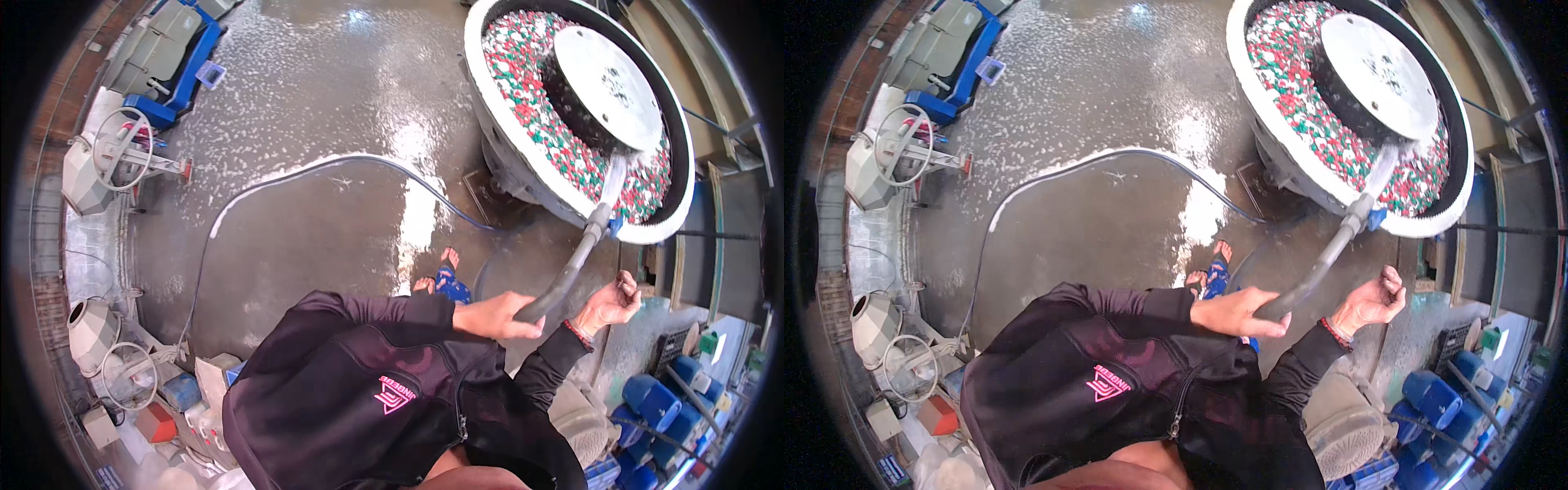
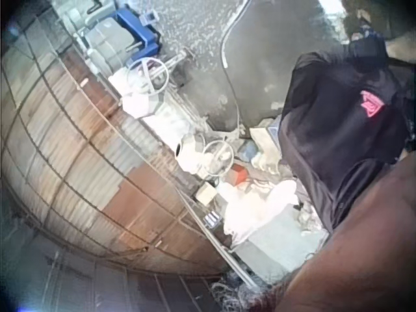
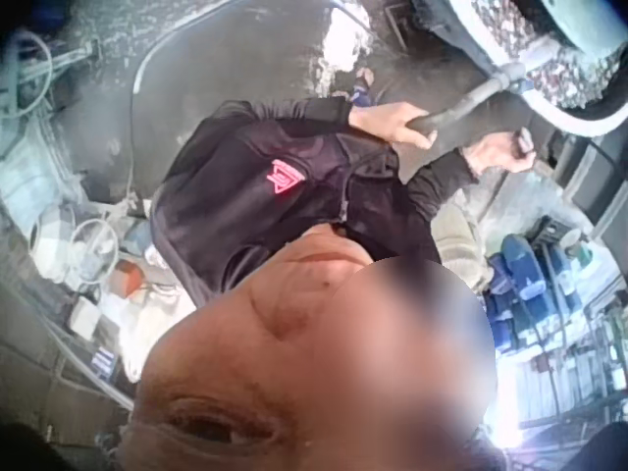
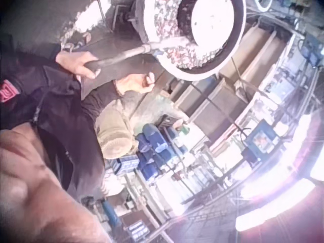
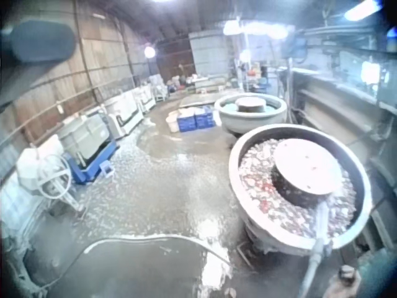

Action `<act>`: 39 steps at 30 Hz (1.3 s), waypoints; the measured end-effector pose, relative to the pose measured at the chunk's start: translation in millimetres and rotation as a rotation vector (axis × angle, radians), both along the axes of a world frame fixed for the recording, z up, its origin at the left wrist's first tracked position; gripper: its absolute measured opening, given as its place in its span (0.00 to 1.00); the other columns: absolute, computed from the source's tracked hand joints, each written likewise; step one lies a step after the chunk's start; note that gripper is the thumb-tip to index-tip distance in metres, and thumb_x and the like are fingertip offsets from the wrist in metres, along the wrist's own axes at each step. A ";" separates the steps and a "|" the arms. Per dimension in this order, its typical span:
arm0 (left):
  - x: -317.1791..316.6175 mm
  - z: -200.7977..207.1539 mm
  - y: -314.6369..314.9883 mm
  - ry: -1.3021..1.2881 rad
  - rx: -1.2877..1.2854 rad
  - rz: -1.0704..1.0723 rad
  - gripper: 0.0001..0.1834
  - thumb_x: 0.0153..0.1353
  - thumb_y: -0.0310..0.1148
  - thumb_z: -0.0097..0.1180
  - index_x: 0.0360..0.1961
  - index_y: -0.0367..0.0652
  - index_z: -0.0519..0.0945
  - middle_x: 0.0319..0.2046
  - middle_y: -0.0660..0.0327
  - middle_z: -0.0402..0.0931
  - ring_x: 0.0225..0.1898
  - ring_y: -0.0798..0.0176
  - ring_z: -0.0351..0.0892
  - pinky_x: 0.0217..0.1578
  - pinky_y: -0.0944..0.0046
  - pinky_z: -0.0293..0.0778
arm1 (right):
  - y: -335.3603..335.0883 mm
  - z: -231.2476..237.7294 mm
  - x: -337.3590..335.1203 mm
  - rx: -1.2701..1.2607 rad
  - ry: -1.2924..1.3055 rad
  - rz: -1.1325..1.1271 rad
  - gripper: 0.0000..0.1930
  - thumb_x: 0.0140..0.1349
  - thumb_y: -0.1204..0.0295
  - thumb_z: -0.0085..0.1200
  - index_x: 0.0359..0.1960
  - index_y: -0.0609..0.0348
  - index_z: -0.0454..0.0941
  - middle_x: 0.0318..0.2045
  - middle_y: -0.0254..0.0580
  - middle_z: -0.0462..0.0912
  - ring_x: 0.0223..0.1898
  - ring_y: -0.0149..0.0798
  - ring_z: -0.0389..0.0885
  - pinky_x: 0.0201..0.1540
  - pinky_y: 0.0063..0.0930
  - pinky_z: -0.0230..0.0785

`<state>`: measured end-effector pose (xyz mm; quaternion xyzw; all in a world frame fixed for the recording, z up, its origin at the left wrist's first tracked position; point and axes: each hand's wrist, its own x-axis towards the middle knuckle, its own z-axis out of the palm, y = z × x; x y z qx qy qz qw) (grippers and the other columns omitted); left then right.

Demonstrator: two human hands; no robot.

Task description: The person uses a water hose to spray and clean small industrial parts within a vibrating bowl and then moves to another machine to check on similar components being processed.

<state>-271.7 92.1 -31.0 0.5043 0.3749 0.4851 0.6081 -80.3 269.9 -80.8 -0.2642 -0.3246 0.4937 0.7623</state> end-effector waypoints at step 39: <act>487.1 62.2 243.1 -0.714 -0.184 0.236 0.05 0.59 0.32 0.47 0.34 0.47 0.65 0.09 0.71 0.53 0.06 0.77 0.48 0.07 0.74 0.45 | -116.8 0.6 558.8 -0.201 -0.140 -0.786 0.16 0.59 0.71 0.36 0.14 0.62 0.65 0.20 0.40 0.68 0.27 0.35 0.66 0.38 0.29 0.59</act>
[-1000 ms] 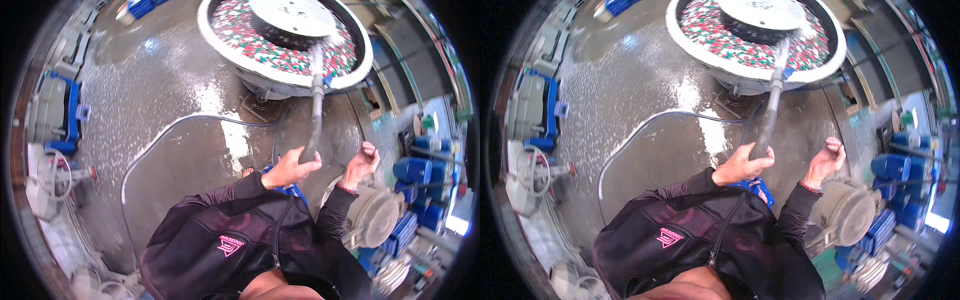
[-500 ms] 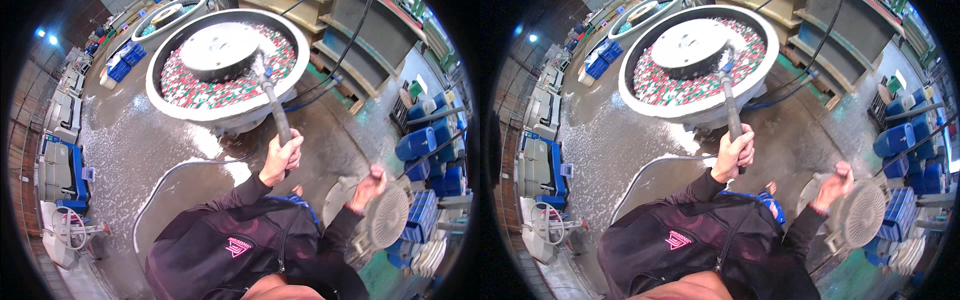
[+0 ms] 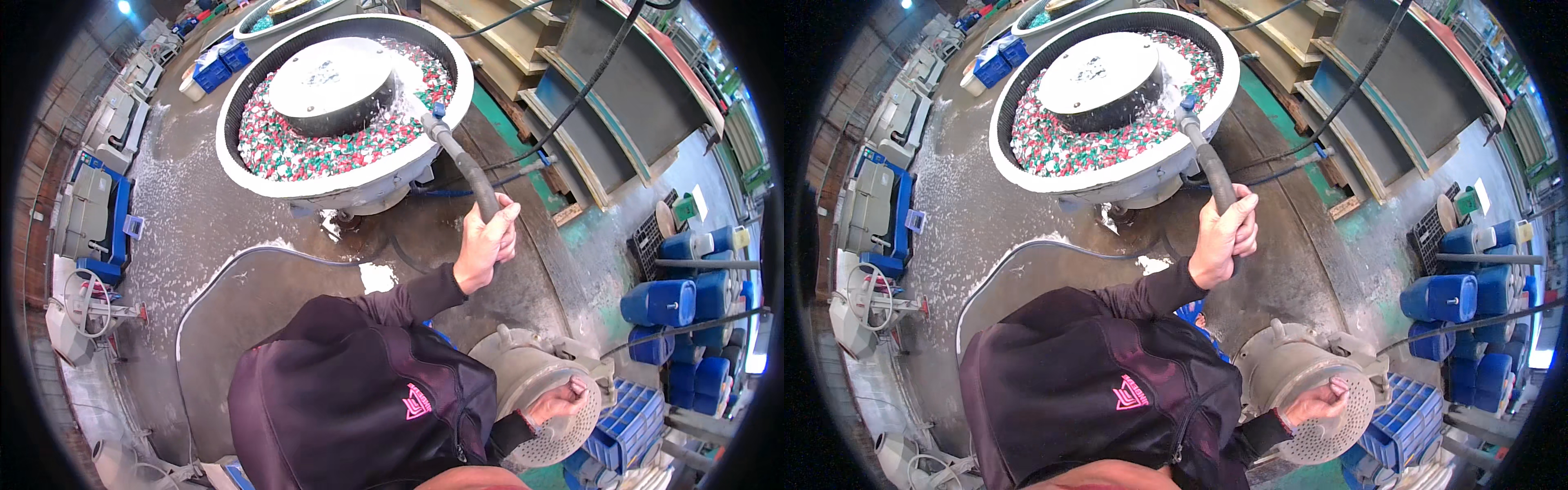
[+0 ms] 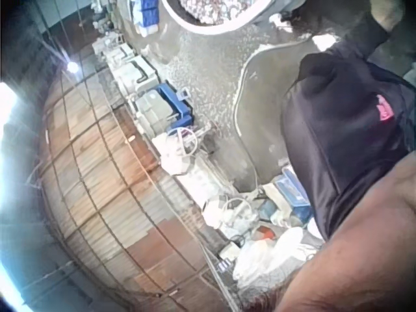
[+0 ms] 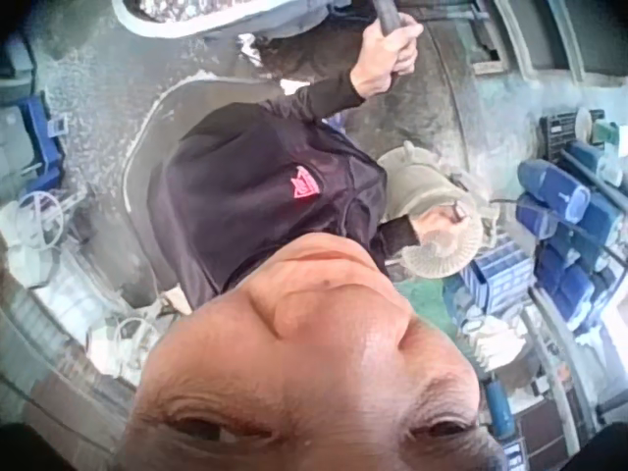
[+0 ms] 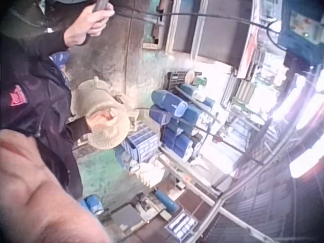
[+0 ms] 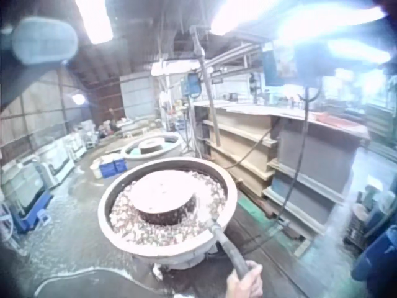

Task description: The person uses a water hose to spray and clean small industrial parts within a vibrating bowl and then moves to another machine to check on similar components being processed.

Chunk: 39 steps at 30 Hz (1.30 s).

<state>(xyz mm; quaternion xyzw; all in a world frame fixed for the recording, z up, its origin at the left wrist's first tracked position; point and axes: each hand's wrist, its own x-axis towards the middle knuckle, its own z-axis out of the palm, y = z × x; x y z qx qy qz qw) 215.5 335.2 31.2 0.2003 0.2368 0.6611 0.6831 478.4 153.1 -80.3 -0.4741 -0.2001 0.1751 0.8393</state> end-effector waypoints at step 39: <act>139.9 15.4 496.0 0.199 -0.056 0.610 0.09 0.57 0.33 0.51 0.34 0.44 0.65 0.11 0.73 0.53 0.09 0.79 0.50 0.09 0.75 0.47 | 704.3 6.8 243.0 -0.064 -0.149 0.734 0.16 0.59 0.71 0.37 0.13 0.62 0.63 0.19 0.42 0.68 0.26 0.35 0.66 0.35 0.27 0.60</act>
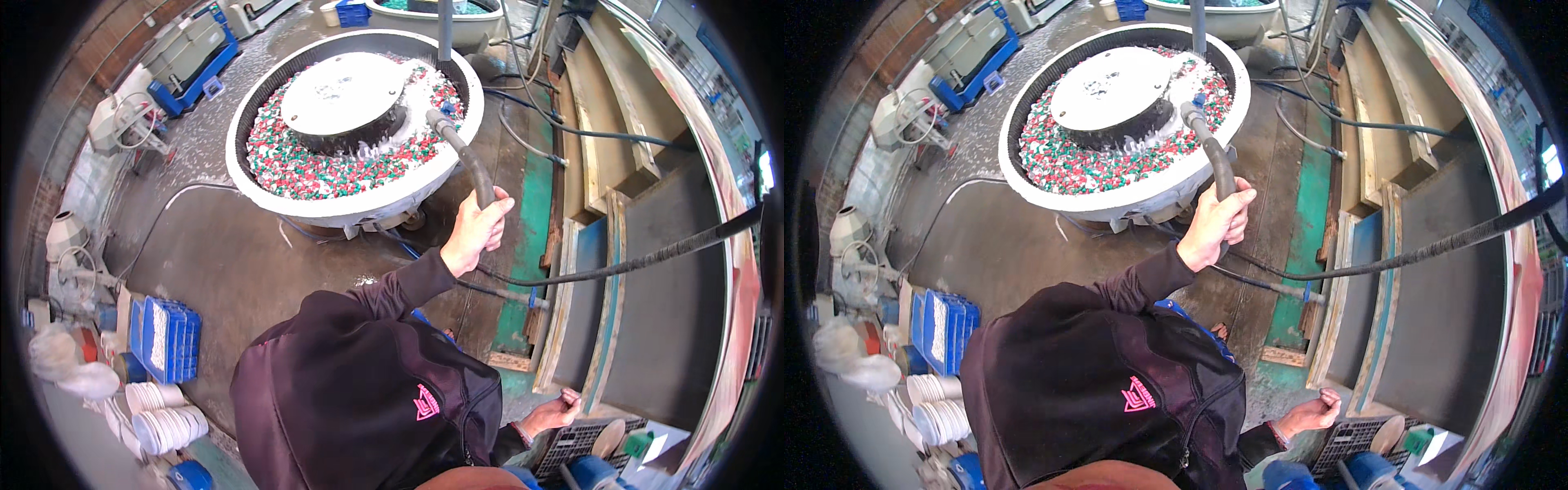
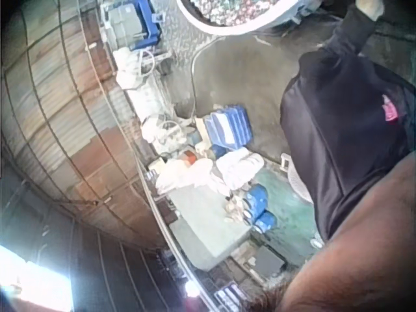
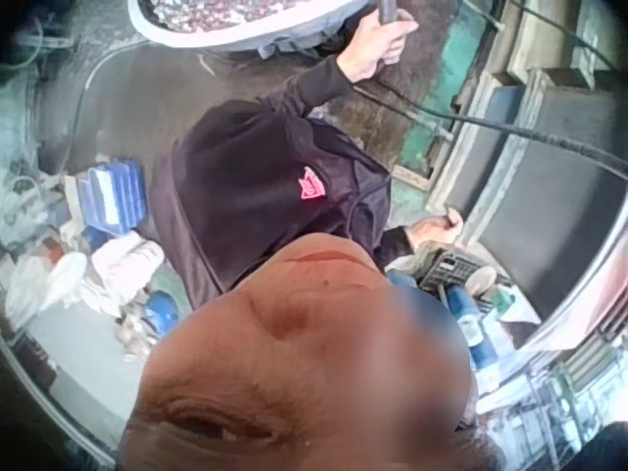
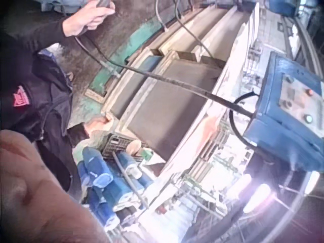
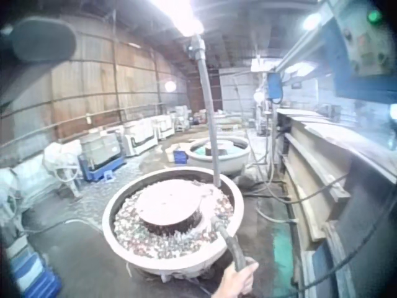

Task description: The person uses a water hose to spray and clean small industrial parts within a vibrating bowl and then moves to another machine to check on similar components being processed.

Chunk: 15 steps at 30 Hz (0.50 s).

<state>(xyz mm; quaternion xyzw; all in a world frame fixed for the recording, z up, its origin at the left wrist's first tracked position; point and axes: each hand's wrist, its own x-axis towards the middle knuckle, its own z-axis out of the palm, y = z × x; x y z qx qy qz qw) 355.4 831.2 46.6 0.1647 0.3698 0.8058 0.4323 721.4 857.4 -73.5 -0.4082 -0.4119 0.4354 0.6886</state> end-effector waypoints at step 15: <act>43.8 -38.8 30.4 0.018 -0.299 0.169 0.08 0.56 0.33 0.52 0.34 0.43 0.68 0.10 0.74 0.54 0.09 0.80 0.51 0.10 0.76 0.49 | 114.9 -28.6 7.8 -0.297 -0.003 0.248 0.15 0.57 0.72 0.38 0.14 0.63 0.66 0.18 0.42 0.69 0.26 0.36 0.68 0.35 0.28 0.60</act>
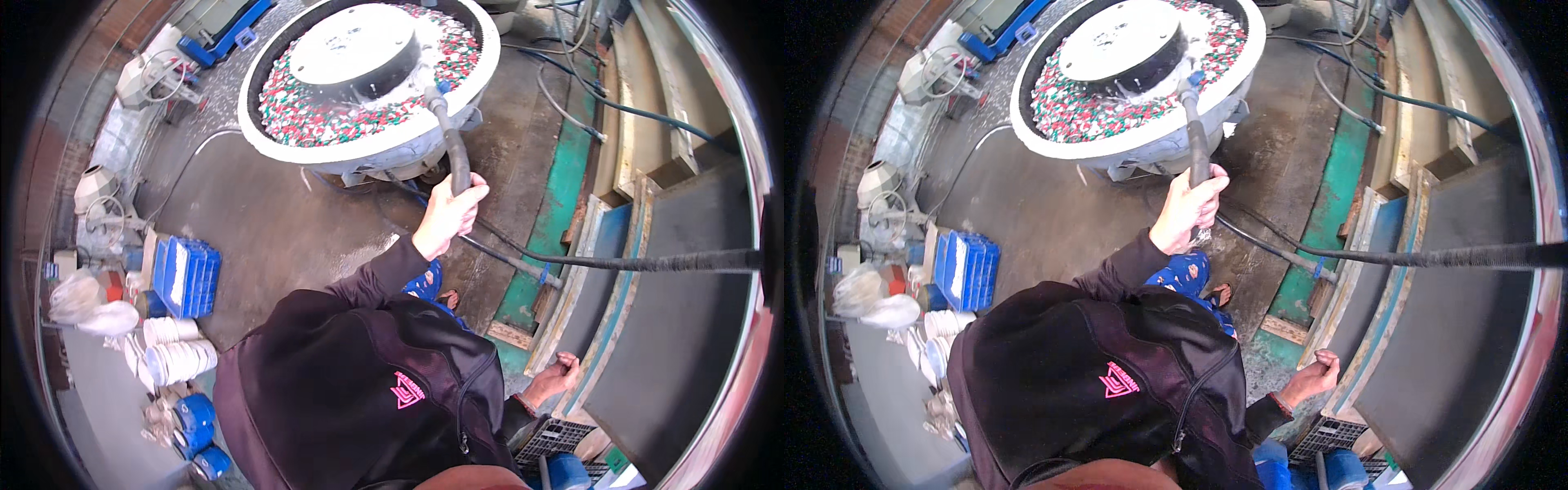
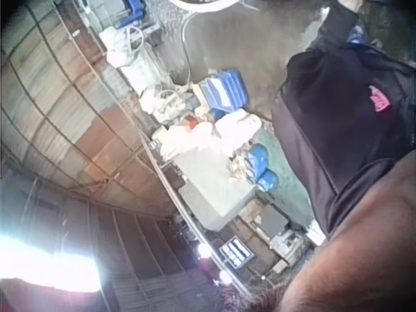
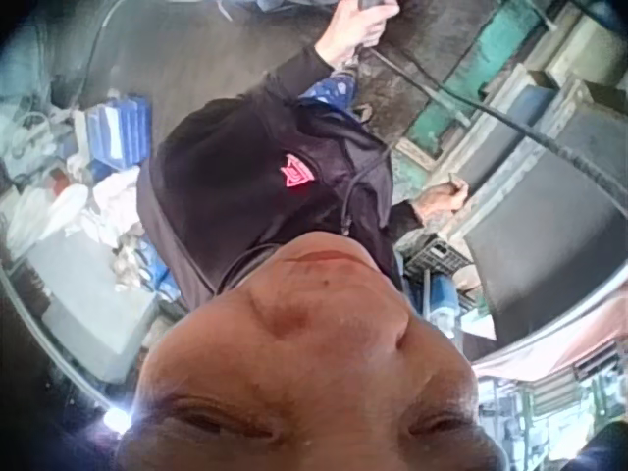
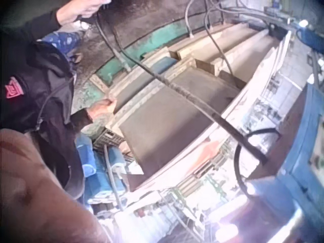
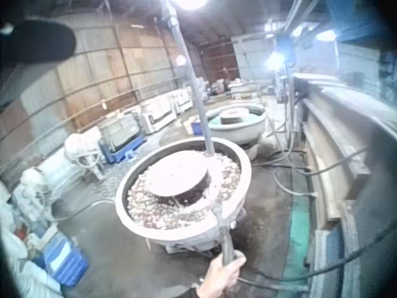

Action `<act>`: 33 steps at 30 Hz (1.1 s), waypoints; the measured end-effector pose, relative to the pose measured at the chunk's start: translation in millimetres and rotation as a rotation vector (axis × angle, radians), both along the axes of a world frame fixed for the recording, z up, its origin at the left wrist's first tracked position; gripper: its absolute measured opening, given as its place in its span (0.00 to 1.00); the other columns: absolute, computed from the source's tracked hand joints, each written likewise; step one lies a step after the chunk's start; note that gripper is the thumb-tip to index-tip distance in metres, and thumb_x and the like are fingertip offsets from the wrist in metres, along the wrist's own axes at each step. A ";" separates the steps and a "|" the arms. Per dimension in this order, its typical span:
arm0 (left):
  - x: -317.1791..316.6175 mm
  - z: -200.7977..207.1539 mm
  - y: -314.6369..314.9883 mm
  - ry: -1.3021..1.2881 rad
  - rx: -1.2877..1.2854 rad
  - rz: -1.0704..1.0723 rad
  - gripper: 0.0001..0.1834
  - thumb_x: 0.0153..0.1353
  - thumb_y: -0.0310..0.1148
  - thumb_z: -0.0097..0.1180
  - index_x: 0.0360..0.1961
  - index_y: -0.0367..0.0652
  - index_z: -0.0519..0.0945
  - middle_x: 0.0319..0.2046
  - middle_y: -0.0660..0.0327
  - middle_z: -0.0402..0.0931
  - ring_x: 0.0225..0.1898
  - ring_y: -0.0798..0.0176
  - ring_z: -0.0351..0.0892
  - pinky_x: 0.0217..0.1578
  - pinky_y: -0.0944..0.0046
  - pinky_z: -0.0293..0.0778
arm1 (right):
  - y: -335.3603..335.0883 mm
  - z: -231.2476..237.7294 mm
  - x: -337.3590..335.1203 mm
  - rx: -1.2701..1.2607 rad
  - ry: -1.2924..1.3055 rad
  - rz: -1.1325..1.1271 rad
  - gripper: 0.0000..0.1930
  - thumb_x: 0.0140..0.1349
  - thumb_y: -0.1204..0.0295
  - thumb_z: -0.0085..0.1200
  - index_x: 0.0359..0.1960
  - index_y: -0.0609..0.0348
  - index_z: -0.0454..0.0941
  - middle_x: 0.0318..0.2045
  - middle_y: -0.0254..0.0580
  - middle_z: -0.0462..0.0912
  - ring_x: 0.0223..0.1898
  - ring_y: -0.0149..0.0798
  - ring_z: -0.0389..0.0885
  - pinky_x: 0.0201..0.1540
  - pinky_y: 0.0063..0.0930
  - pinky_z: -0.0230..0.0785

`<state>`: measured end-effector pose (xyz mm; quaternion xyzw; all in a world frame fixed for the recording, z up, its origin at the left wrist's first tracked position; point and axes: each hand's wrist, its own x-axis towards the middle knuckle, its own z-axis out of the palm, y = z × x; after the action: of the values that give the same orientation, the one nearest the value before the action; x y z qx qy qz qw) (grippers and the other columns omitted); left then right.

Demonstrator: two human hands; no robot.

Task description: The person uses a water hose to spray and clean small industrial parts within a vibrating bowl and then moves to another machine to check on similar components being processed.

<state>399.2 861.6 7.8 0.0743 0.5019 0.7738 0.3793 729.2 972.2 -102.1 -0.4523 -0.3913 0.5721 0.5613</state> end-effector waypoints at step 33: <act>-141.5 19.0 112.4 -0.219 0.167 -0.053 0.07 0.58 0.34 0.49 0.34 0.47 0.66 0.10 0.74 0.52 0.08 0.78 0.49 0.09 0.76 0.48 | 108.0 13.9 -241.5 0.080 -0.432 0.509 0.39 0.51 0.81 0.48 0.64 0.50 0.41 0.43 0.43 0.65 0.30 0.26 0.68 0.34 0.17 0.63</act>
<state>257.7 974.0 26.8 0.0340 0.3891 0.8061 0.4446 487.7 1080.2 -88.2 -0.4285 -0.6239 0.5689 0.3218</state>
